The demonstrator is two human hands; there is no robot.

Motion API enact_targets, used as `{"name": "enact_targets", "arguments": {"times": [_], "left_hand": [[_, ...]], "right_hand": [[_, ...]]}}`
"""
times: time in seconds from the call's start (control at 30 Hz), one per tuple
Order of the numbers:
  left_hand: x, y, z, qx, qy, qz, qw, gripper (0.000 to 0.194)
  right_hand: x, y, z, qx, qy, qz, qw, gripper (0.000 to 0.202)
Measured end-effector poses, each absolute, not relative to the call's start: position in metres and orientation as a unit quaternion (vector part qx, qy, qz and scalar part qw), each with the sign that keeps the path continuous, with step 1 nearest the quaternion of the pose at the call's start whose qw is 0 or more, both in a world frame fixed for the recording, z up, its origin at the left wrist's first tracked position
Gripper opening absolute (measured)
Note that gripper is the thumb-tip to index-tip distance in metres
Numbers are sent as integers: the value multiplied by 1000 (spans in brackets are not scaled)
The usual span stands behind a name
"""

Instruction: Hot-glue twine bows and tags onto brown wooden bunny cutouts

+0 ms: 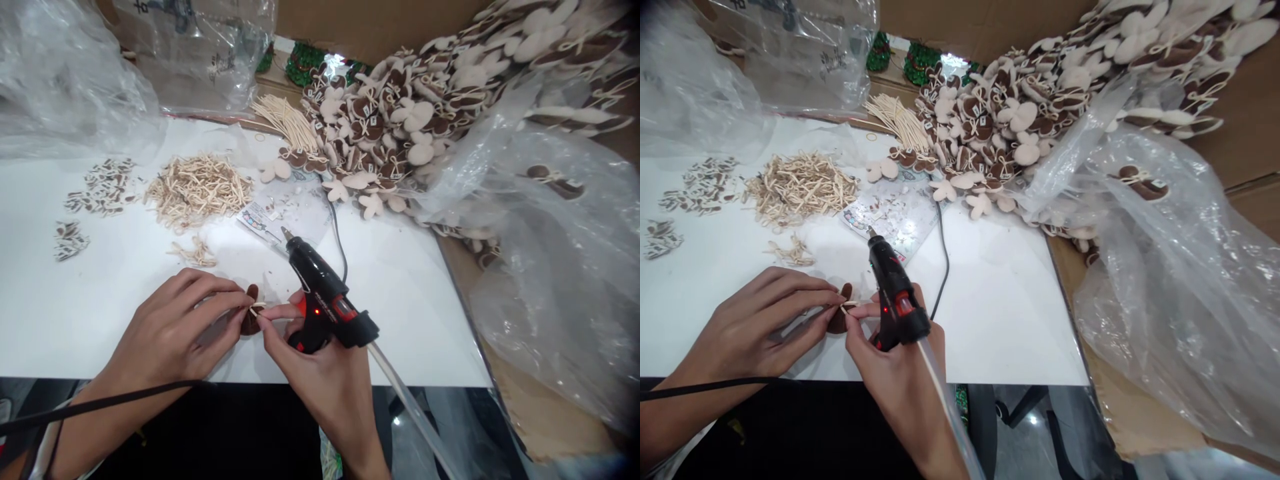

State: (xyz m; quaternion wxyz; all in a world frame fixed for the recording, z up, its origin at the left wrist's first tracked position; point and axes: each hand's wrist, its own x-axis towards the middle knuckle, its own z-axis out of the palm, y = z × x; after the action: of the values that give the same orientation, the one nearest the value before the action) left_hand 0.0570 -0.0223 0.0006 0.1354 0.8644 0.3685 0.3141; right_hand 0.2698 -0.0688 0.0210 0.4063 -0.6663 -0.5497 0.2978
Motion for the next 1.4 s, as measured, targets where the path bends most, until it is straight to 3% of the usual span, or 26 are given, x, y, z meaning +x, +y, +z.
{"name": "enact_targets", "arguments": {"times": [0.5,1.1,1.4], "left_hand": [[61,-24,10,862,358,311,179,23],[52,-24,-3,836,401,302,220,28],[48,-25,-9,835,390,311,233,26]], "right_hand": [[282,-80,28,-669,-491,378,410,10],[286,-64,20,-669,-537,303,415,8],[283,-52,18,-667,-541,357,368,10]]}}
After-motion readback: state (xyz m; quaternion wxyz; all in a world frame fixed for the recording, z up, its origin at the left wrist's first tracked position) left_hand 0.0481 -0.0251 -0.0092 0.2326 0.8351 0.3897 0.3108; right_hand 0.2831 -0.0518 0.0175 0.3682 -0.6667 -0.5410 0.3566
